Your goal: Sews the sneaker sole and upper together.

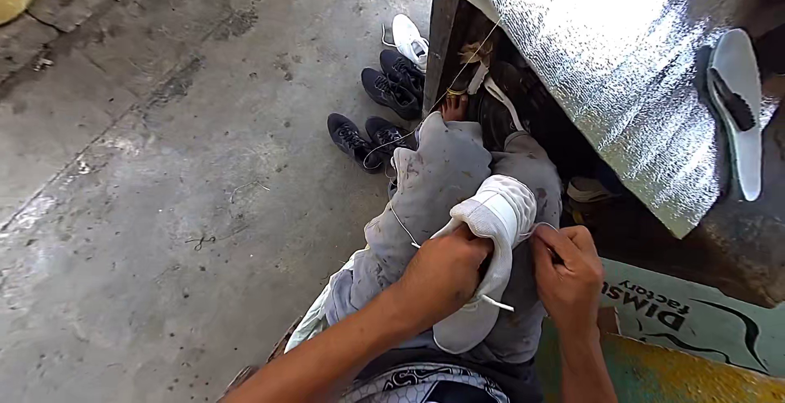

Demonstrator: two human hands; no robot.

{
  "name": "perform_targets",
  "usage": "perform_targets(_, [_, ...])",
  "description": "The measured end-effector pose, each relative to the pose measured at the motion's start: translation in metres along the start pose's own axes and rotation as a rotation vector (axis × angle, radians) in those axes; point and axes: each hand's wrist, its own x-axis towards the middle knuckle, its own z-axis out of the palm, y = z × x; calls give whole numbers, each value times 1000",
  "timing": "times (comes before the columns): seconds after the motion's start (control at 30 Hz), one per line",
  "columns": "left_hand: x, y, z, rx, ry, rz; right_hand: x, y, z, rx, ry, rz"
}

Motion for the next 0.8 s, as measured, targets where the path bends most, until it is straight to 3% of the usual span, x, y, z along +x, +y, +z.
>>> perform_targets(0.1, [-1, 0, -1, -21, 19, 8, -20, 11, -36, 210, -161, -51])
perform_targets(0.17, [-2, 0, -4, -18, 1, 2, -56, 55, -48, 200, -192, 38])
perform_targets(0.27, [0, 0, -8, -3, -44, 0, -144, 172, -42, -46, -274, 487])
perform_targets(0.33, [-1, -1, -8, 19, -41, 19, -179, 208, -39, -132, -280, 748])
perform_targets(0.4, [1, -3, -11, 47, -37, 27, -155, 179, -31, -88, -151, 682])
perform_targets(0.5, [-4, 1, -15, 80, -106, 34, -87, 63, -25, 49, 56, 311])
perform_targets(0.6, [-6, 5, -8, 226, -18, 69, -34, -18, -7, 67, 7, 97])
perform_targets(0.7, [-21, -3, -13, 396, 72, 29, -20, -25, 15, -77, 1, 128])
perform_targets(0.8, [-60, -28, -49, 420, 103, -122, -24, -20, 16, -69, -19, 146])
